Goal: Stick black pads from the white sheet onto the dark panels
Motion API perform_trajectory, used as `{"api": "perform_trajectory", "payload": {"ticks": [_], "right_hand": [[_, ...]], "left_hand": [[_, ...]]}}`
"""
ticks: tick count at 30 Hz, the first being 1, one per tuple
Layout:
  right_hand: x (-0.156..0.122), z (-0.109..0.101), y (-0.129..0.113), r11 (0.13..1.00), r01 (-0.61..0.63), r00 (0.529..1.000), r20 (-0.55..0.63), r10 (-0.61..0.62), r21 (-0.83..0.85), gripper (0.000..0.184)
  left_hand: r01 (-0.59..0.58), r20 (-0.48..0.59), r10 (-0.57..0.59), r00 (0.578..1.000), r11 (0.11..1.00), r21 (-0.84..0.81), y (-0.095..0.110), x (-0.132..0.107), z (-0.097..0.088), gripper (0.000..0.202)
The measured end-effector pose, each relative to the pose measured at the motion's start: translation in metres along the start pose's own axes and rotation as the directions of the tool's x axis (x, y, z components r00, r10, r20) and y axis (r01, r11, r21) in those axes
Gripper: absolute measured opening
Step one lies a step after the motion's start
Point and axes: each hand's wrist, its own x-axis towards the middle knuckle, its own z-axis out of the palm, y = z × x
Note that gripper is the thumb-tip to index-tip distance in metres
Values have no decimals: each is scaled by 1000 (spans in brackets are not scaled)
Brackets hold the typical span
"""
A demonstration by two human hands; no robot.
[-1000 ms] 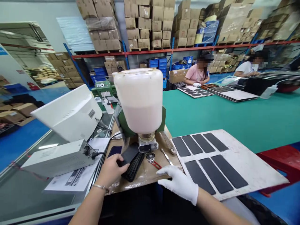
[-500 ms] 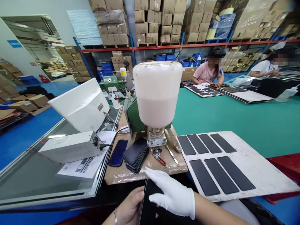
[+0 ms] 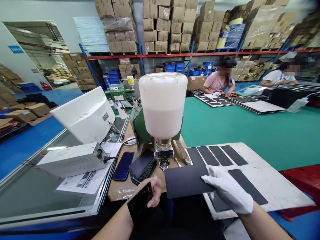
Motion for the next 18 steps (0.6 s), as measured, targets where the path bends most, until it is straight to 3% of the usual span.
{"api": "perform_trajectory", "payload": {"ticks": [2, 5, 7, 10, 14, 18], "right_hand": [[1, -8, -6, 998, -30, 999, -26, 31, 48, 22], [5, -18, -6, 997, -23, 996, -88, 17, -68, 22], [9, -23, -5, 985, 15, 988, -149, -41, -170, 23], [18, -17, -9, 979, 44, 985, -156, -76, -199, 21], [30, 33, -24, 990, 7, 995, 98, -21, 141, 21], [42, 103, -35, 912, -128, 944, 330, -9, 389, 25]], "left_hand": [[25, 17, -27, 1000, 994, 107, 11, 13, 17, 32], [10, -6, -9, 1000, 961, 278, 22, 27, 45, 29], [-32, -25, 40, 999, 964, 263, 25, 31, 57, 27], [-92, -85, 113, 990, 971, 221, 26, 24, 58, 21], [-182, -185, 222, 957, 960, 211, 37, -13, 39, 15], [-286, -323, 360, 875, 924, 254, 55, -66, 15, 18]]}}
